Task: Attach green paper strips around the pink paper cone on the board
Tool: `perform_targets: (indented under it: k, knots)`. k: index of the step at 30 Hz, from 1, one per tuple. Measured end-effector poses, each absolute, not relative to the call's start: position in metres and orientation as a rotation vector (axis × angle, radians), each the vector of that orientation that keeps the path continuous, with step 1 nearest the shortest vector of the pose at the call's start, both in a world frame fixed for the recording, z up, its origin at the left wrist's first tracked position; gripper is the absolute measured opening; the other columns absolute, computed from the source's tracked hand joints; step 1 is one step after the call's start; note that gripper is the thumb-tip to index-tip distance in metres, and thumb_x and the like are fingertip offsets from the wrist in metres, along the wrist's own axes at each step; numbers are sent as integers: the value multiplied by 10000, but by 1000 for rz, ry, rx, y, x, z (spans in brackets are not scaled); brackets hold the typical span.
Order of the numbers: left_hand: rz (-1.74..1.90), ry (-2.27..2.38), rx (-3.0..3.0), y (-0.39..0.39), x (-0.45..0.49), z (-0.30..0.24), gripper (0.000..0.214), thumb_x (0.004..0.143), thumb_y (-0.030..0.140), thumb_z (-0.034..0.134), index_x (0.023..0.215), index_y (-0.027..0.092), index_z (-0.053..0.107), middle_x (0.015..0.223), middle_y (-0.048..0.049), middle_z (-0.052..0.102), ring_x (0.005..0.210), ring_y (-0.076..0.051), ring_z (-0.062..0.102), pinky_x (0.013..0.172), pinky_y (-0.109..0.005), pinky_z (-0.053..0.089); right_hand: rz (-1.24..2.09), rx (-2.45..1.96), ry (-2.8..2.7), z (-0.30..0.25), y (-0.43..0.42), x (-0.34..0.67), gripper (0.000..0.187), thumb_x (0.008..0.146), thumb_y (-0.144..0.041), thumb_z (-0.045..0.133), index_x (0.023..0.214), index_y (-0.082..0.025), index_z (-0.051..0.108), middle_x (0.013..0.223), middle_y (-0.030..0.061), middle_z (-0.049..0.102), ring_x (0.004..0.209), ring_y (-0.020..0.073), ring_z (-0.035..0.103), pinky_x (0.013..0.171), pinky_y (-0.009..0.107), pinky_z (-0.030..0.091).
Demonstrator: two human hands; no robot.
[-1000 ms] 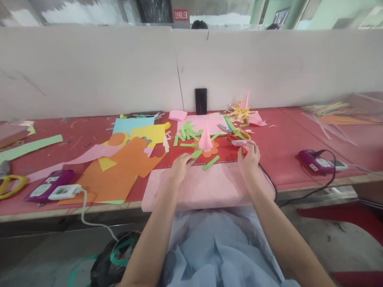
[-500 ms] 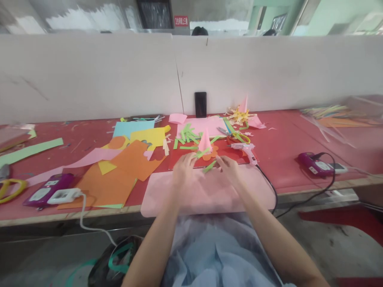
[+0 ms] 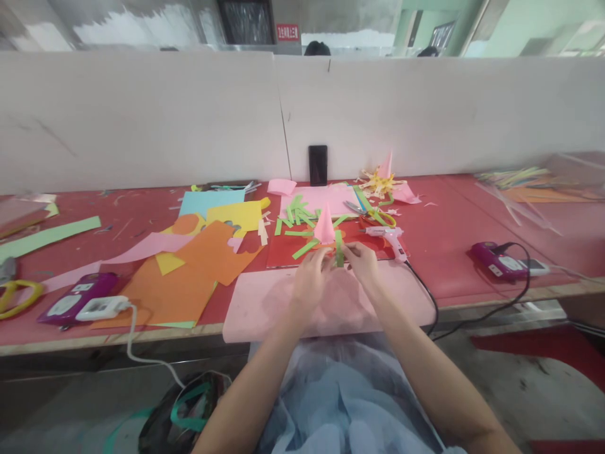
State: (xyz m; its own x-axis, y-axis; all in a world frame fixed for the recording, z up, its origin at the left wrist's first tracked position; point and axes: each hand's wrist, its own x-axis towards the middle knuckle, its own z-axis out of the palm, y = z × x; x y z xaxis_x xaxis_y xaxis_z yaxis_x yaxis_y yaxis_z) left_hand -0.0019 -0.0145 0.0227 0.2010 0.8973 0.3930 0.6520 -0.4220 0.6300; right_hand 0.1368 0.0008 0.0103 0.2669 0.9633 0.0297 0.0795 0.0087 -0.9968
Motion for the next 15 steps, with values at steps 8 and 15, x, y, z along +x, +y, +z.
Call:
perform_targets:
  k: [8, 15]
  knots:
    - [843, 1369, 1683, 0, 2, 30, 177, 819, 255, 532, 698, 195, 647, 730, -2, 694, 712, -153, 647, 685, -248, 486, 974, -1205, -1031, 3, 10, 135, 413, 653, -566, 628, 776, -172, 625, 769, 53, 688, 713, 174, 636, 639, 298, 514]
    - [799, 1388, 1721, 12, 6, 29, 158, 770, 219, 566, 628, 178, 622, 642, 12, 652, 662, -144, 627, 656, -244, 464, 919, -1249, -1040, 10, 14, 138, 380, 653, -536, 637, 766, -172, 643, 783, 43, 685, 732, 165, 625, 662, 287, 492]
